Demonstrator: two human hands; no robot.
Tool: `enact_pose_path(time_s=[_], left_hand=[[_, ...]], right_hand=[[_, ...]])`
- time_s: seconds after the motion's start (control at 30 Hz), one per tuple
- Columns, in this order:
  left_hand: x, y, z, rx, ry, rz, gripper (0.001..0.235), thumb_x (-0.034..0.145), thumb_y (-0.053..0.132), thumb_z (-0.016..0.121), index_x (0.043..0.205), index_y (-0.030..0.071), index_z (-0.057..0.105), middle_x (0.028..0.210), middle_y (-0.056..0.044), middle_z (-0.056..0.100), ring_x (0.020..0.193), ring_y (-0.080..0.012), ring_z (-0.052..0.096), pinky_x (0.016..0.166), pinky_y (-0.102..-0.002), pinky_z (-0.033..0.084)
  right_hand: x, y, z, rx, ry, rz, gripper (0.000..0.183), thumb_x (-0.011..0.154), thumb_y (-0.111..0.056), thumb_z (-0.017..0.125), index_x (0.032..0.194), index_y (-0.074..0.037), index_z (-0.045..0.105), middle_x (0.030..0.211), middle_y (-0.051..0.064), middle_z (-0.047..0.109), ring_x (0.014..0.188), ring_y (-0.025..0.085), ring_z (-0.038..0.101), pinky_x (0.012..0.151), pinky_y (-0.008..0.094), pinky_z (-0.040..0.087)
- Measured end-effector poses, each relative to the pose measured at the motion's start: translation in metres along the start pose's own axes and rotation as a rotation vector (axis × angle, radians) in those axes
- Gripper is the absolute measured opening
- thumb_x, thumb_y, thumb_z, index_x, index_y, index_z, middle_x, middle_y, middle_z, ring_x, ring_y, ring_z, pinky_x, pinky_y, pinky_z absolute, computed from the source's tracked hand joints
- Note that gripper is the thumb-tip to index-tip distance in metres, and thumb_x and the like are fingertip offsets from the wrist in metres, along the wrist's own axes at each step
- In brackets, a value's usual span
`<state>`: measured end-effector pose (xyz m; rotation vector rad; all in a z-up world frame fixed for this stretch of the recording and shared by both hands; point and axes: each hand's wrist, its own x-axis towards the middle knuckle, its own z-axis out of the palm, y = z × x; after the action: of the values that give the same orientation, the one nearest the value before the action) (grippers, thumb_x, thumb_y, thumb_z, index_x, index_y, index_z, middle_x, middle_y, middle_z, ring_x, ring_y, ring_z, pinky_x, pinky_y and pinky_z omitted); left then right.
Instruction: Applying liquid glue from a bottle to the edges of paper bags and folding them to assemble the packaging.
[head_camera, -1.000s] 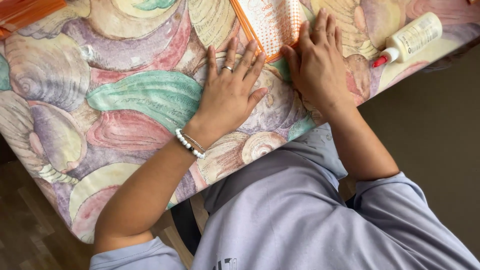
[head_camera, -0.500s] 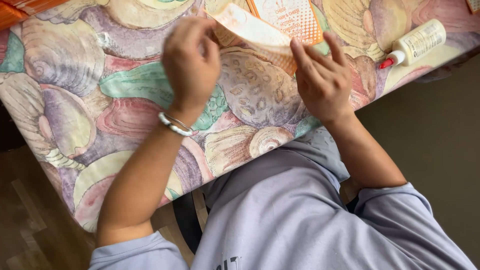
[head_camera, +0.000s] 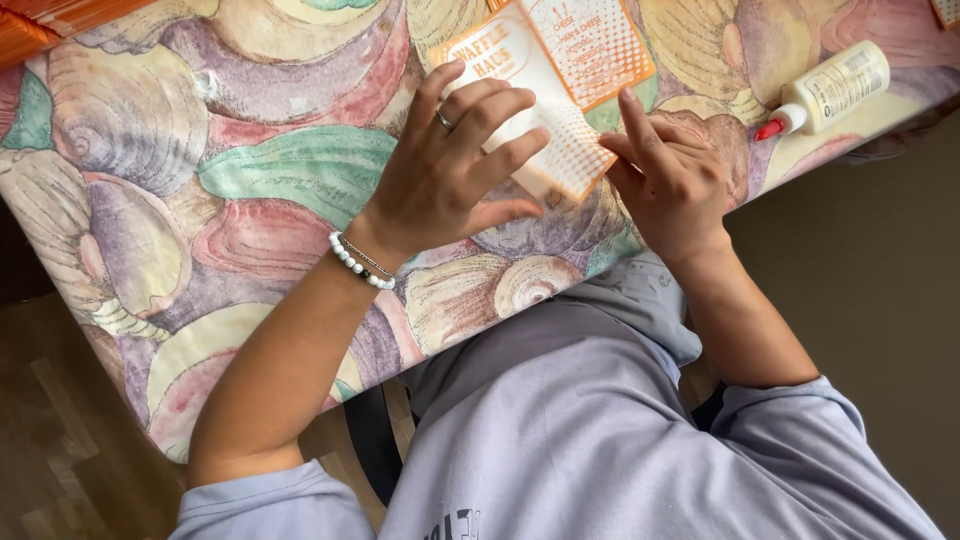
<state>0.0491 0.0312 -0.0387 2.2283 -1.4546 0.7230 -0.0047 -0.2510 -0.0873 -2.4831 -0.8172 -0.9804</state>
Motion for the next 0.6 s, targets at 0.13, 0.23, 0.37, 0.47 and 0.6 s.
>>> enact_pose_path(time_s=[0.13, 0.23, 0.37, 0.47, 0.6], left_hand=[[0.004, 0.010, 0.002, 0.020, 0.142, 0.050, 0.010, 0.105, 0.009, 0.080, 0.113, 0.012, 0.074, 0.127, -0.013, 0.065, 0.117, -0.0285, 0.063, 0.113, -0.053, 0.039], [0.001, 0.011, 0.013, 0.012, 0.186, 0.020, 0.013, 0.098, 0.004, 0.089, 0.097, 0.008, 0.077, 0.124, -0.013, 0.067, 0.117, -0.0287, 0.061, 0.111, -0.054, 0.043], [0.000, 0.008, 0.008, -0.023, 0.237, 0.010, 0.009, 0.098, 0.000, 0.085, 0.095, 0.004, 0.078, 0.118, -0.015, 0.070, 0.111, -0.0306, 0.062, 0.107, -0.053, 0.044], [-0.002, 0.005, 0.009, -0.091, 0.169, 0.048, 0.011, 0.097, 0.002, 0.084, 0.089, 0.006, 0.078, 0.123, -0.014, 0.068, 0.113, -0.0300, 0.061, 0.109, -0.050, 0.043], [0.001, 0.012, 0.017, -0.237, -0.217, 0.058, 0.015, 0.090, 0.015, 0.081, 0.083, 0.009, 0.070, 0.149, -0.022, 0.055, 0.138, -0.0369, 0.054, 0.123, -0.052, 0.032]], right_hand=[[0.004, -0.002, -0.008, 0.079, -0.009, -0.022, 0.030, 0.108, -0.001, 0.077, 0.134, 0.008, 0.066, 0.097, 0.004, 0.080, 0.090, 0.033, 0.079, 0.085, 0.041, 0.064], [-0.003, 0.001, -0.007, 0.133, -0.012, 0.058, 0.023, 0.102, 0.005, 0.085, 0.124, 0.003, 0.076, 0.095, 0.005, 0.081, 0.090, 0.029, 0.080, 0.078, 0.039, 0.063], [0.008, -0.006, -0.019, 0.272, -0.026, 0.281, 0.024, 0.089, -0.014, 0.104, 0.082, -0.006, 0.083, 0.063, 0.002, 0.060, 0.057, 0.010, 0.039, 0.055, 0.030, 0.031], [0.011, 0.002, -0.019, 0.526, -0.042, 0.600, 0.015, 0.098, 0.010, 0.094, 0.097, 0.003, 0.080, 0.091, 0.009, 0.076, 0.078, 0.009, 0.063, 0.068, 0.021, 0.050], [0.009, 0.020, -0.018, 0.301, 0.109, 0.660, 0.018, 0.103, 0.005, 0.086, 0.105, 0.002, 0.069, 0.094, 0.012, 0.072, 0.086, 0.018, 0.065, 0.073, 0.029, 0.050]])
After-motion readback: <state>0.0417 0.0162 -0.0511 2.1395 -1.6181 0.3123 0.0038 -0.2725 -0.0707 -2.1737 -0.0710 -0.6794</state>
